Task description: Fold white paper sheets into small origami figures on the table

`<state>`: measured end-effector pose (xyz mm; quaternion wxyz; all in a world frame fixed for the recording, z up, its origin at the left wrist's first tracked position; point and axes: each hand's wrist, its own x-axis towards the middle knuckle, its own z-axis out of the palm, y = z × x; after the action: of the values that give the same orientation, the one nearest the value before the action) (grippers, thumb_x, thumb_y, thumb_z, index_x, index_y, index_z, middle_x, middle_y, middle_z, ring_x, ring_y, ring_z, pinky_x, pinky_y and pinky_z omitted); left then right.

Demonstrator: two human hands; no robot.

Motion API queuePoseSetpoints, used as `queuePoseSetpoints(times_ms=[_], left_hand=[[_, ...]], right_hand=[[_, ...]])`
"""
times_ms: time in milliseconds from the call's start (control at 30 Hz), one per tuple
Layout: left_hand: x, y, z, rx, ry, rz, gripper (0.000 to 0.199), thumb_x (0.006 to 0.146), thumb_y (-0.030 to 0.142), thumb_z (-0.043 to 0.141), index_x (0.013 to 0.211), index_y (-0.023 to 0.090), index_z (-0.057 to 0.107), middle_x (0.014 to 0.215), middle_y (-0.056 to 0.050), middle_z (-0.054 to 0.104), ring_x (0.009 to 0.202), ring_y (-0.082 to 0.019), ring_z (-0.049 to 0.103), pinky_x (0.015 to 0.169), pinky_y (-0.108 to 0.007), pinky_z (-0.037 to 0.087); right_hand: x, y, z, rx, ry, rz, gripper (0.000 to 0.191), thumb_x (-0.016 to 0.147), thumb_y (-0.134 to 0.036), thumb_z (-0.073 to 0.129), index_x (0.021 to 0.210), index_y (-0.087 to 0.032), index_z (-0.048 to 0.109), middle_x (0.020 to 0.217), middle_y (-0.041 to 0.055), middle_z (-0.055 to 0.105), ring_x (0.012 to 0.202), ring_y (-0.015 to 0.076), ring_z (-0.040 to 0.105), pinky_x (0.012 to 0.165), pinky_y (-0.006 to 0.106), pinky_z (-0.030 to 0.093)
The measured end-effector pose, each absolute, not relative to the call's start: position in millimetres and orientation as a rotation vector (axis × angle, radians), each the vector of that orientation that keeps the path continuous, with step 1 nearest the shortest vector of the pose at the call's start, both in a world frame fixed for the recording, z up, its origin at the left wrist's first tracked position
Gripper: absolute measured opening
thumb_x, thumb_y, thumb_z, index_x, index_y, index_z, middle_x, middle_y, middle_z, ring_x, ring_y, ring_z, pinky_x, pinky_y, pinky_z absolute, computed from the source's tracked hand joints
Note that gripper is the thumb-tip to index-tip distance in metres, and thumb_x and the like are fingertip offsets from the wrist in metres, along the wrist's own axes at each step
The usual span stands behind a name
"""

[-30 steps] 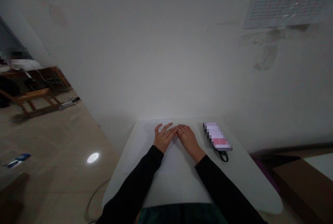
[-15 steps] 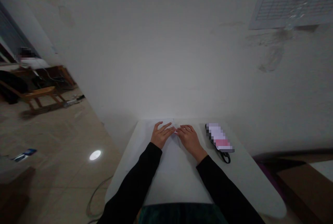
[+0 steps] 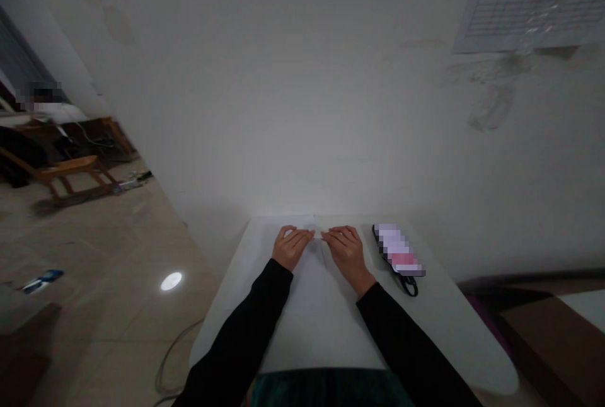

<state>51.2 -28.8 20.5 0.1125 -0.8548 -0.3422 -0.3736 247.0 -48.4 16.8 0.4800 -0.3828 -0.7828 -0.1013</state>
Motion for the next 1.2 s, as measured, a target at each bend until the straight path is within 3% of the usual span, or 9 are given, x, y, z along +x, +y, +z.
queuePoseSetpoints(times_ms=[233,367,467,567,733,800,900,1033,1200], left_hand=[[34.4,-20.4,26.3,-2.24,-1.409,-1.57,0.026,0.091,0.034,0.048,0.094,0.021,0.069,0.096,-0.007,0.073,0.09,-0.018,0.066,0.086,-0.037,0.044],[47.6,-24.1,24.7,-2.331,-1.813,-2.011,0.045,0.086,0.052,0.045,0.102,0.016,0.067,0.1,-0.011,0.071,0.072,-0.016,0.065,0.062,-0.029,0.049],[62.6,-27.9,20.5,-2.758,-1.887,-2.137,0.057,0.081,0.064,0.043,0.085,0.011,0.065,0.073,-0.009,0.069,0.049,-0.013,0.058,0.042,-0.023,0.04],[69.6,-28.4,17.5,-2.706,-2.013,-2.24,0.056,0.075,0.068,0.049,0.061,0.014,0.055,0.043,0.0,0.052,0.034,-0.009,0.045,0.034,-0.021,0.032],[59.3,-20.9,16.1,-2.44,-2.19,-2.404,0.054,0.067,0.068,0.058,0.055,0.016,0.049,0.039,0.004,0.045,0.03,-0.007,0.039,0.031,-0.021,0.026],[54.4,-17.0,14.0,-2.366,-2.279,-2.504,0.053,0.065,0.067,0.062,0.057,0.015,0.05,0.039,0.005,0.044,0.03,-0.007,0.037,0.03,-0.02,0.024],[51.6,-13.1,9.1,-2.264,-2.441,-2.681,0.052,0.059,0.063,0.069,0.064,0.014,0.053,0.041,0.006,0.044,0.031,-0.006,0.037,0.029,-0.019,0.02],[53.0,-12.3,3.1,-2.292,-2.578,-2.735,0.05,0.056,0.057,0.075,0.07,0.012,0.058,0.045,0.005,0.048,0.033,-0.006,0.039,0.031,-0.018,0.022],[54.1,-13.5,0.5,-2.398,-2.549,-2.72,0.049,0.057,0.051,0.077,0.079,0.01,0.064,0.047,0.002,0.054,0.035,-0.006,0.042,0.034,-0.018,0.025]], right_hand=[[253.6,-47.1,26.7,-1.005,-1.537,0.145,0.023,0.09,-0.03,0.05,0.093,-0.021,0.071,0.09,0.0067,0.073,0.082,0.0204,0.064,0.08,0.036,0.046],[252.0,-44.4,29.1,-1.116,-1.005,0.528,0.039,0.079,-0.05,0.058,0.091,-0.015,0.068,0.088,0.0111,0.072,0.078,0.0238,0.064,0.067,0.035,0.049],[245.2,-40.8,22.3,-1.131,-0.877,0.816,0.05,0.07,-0.057,0.063,0.092,-0.013,0.066,0.078,0.0101,0.07,0.065,0.0221,0.063,0.053,0.031,0.045],[237.9,-40.8,17.4,-1.082,-0.932,1.029,0.05,0.065,-0.057,0.068,0.09,-0.014,0.065,0.069,0.0064,0.068,0.058,0.0194,0.06,0.049,0.028,0.043],[241.4,-44.7,27.0,-0.888,-1.138,1.073,0.051,0.081,-0.05,0.053,0.124,-0.023,0.054,0.098,0.0061,0.069,0.066,0.0164,0.061,0.054,0.028,0.049],[247.7,-43.5,31.9,-0.858,-1.268,1.074,0.042,0.082,-0.046,0.052,0.115,-0.023,0.062,0.107,0.0063,0.067,0.071,0.016,0.061,0.058,0.028,0.05],[257.3,-40.1,35.7,-0.864,-1.416,1.09,0.03,0.078,-0.04,0.058,0.096,-0.021,0.071,0.096,0.0054,0.07,0.072,0.0163,0.06,0.063,0.029,0.05],[266.0,-37.9,37.8,-0.871,-1.46,1.062,0.023,0.073,-0.035,0.065,0.089,-0.021,0.073,0.086,0.0037,0.071,0.075,0.0176,0.061,0.072,0.033,0.05],[269.8,-34.8,36.7,-0.832,-1.478,1.062,0.024,0.071,-0.038,0.068,0.089,-0.023,0.073,0.096,0.0046,0.071,0.09,0.0206,0.063,0.085,0.038,0.048]])
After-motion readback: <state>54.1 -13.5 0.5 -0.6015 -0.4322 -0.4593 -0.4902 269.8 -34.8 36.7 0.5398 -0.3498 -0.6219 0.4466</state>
